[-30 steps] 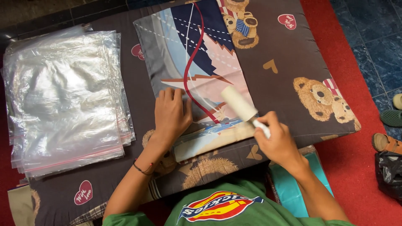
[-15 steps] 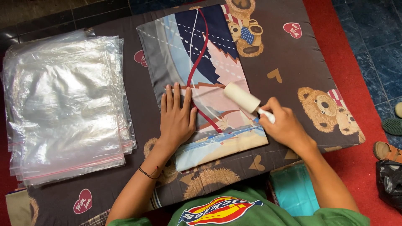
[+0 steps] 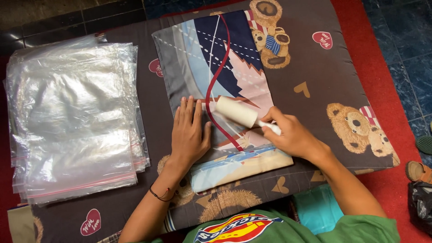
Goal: The person uses a white lint roller to roll over a folded patterned cloth on a brown teddy bear patterned mat. They repeatedly roll the cloth, fold it, and continue rolling until the cloth is compact. Finally, they place the rolled cloth into a clear plastic zip-top bag.
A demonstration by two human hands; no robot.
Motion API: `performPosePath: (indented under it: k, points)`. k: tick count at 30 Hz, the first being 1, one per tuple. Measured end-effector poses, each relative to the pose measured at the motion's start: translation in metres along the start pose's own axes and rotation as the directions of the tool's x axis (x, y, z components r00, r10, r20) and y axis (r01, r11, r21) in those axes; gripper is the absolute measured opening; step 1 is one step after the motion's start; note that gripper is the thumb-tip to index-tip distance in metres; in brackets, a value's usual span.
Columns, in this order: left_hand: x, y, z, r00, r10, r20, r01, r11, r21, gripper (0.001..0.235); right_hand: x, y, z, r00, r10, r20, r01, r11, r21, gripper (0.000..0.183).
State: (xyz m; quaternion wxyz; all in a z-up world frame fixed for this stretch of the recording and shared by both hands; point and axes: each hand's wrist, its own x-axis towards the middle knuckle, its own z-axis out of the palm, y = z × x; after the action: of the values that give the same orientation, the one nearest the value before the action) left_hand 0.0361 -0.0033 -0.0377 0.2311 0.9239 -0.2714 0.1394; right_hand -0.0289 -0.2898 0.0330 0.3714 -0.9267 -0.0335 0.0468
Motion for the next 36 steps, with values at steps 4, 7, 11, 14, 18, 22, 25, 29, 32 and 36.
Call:
performPosePath:
  k: [4,7,11,14,18,22,25,29,32,36]
  points:
    - [0.0,0.002,-0.002,0.995,-0.012,0.094,0.01,1.0,0.03,0.066,0.015,0.011,0.001,0.997,-0.033,0.07,0.035,0.999,-0.03,0.022]
    - [0.001,0.005,-0.004,0.981,-0.05,0.187,0.042,0.998,0.048,0.069,0.032,0.033,-0.001,1.0,-0.024,0.016,0.025,0.998,-0.06,0.027]
    - [0.002,0.005,-0.003,0.969,-0.072,0.235,0.057,0.996,0.071,0.069,0.056,0.056,-0.017,0.992,0.055,-0.115,-0.071,0.987,-0.143,0.025]
    - [0.002,0.005,-0.005,0.965,-0.08,0.249,0.062,0.995,0.079,0.07,0.071,0.067,-0.03,0.976,0.084,-0.198,-0.118,0.979,-0.167,0.023]
    - [0.003,0.005,-0.005,0.959,-0.093,0.269,0.076,0.994,0.076,0.07,0.085,0.056,-0.05,0.953,0.12,-0.28,-0.169,0.973,-0.159,0.02]
    - [0.003,0.005,-0.005,0.962,-0.098,0.255,0.085,0.994,0.062,0.07,0.089,0.042,-0.041,0.967,0.015,-0.254,-0.057,0.985,-0.16,0.023]
    - [0.004,0.004,-0.006,0.96,-0.101,0.259,0.089,0.994,0.059,0.069,0.091,0.022,-0.025,0.995,-0.047,-0.084,0.037,0.992,-0.118,0.029]
    - [0.005,0.005,-0.009,0.956,-0.099,0.275,0.082,0.994,0.07,0.069,0.103,0.012,-0.011,0.982,-0.117,0.145,0.121,0.992,-0.022,0.028]
    - [0.006,0.005,-0.011,0.956,-0.096,0.277,0.082,0.995,0.061,0.069,0.12,0.023,-0.011,0.983,-0.107,0.146,0.121,0.989,-0.085,0.03]
    - [0.006,0.005,-0.009,0.958,-0.092,0.271,0.081,0.995,0.054,0.068,0.146,0.045,-0.02,0.998,-0.056,-0.003,0.055,0.981,-0.184,0.025]
